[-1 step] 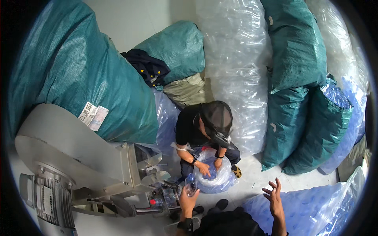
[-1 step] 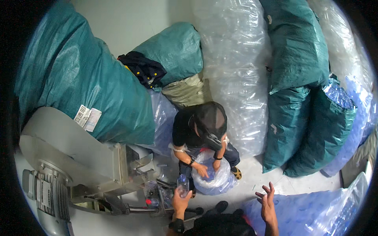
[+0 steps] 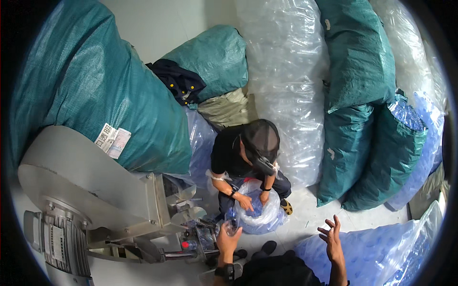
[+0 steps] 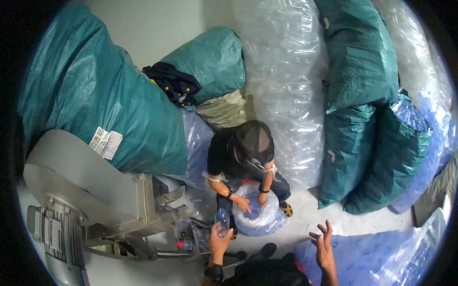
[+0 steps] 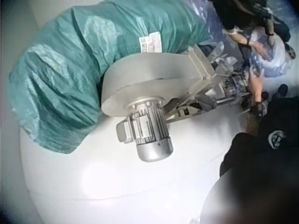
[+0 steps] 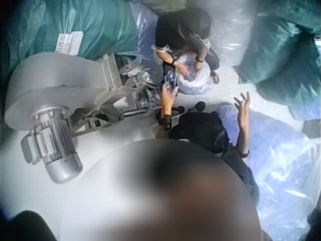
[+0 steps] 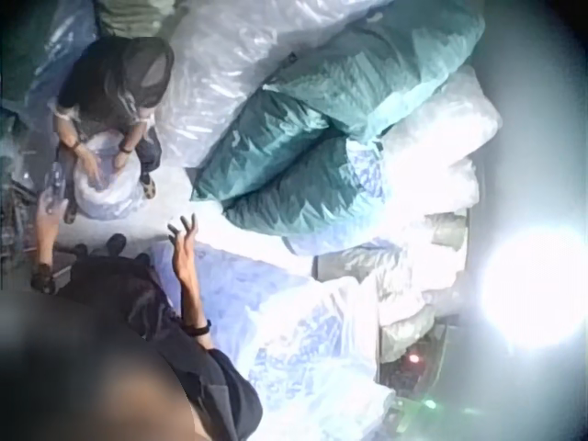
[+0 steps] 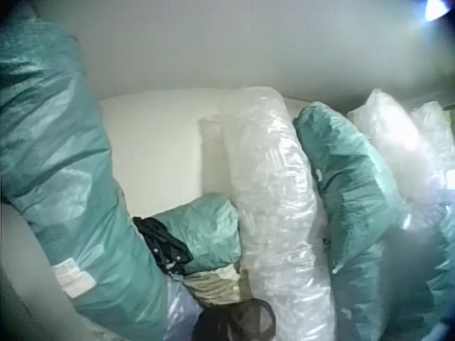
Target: The person repeatedly picks up clear plastic water bottles from a large transparent bag and places them into a machine hopper. The person also handles the bag and occasionally adjusts the bottles before feeding them into the machine.
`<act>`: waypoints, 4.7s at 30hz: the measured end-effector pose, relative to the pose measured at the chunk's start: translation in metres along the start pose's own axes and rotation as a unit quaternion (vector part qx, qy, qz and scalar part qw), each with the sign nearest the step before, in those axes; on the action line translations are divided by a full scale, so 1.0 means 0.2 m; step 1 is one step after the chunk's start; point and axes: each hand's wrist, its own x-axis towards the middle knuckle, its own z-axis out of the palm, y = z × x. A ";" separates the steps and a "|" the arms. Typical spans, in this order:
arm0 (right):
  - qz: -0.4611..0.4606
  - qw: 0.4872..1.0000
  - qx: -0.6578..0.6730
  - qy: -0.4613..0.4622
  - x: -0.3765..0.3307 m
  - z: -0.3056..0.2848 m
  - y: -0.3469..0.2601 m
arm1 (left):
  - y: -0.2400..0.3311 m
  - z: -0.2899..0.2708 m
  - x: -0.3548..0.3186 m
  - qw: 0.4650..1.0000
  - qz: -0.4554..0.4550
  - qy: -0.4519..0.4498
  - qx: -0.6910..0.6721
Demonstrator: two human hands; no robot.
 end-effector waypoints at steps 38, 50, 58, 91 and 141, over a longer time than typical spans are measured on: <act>-0.157 0.980 -0.054 0.108 -0.20 -0.14 -0.12 | 0.26 0.61 -0.26 0.879 -0.151 -0.392 -0.226; -0.441 0.888 -0.108 0.080 -1.36 -0.28 -0.88 | 1.98 0.82 -1.04 0.426 0.570 -0.510 -0.483; 0.001 0.648 -0.488 0.584 -1.70 -0.37 -0.67 | 2.47 0.75 -1.58 0.205 0.799 -0.514 -0.236; 0.111 0.630 -0.340 0.689 -1.81 -0.29 -0.64 | 2.34 0.98 -1.55 0.302 0.686 -0.661 -0.046; -0.007 0.941 0.254 0.225 -0.80 -0.15 -0.87 | 1.46 0.94 -0.32 0.551 0.514 -0.597 -0.275</act>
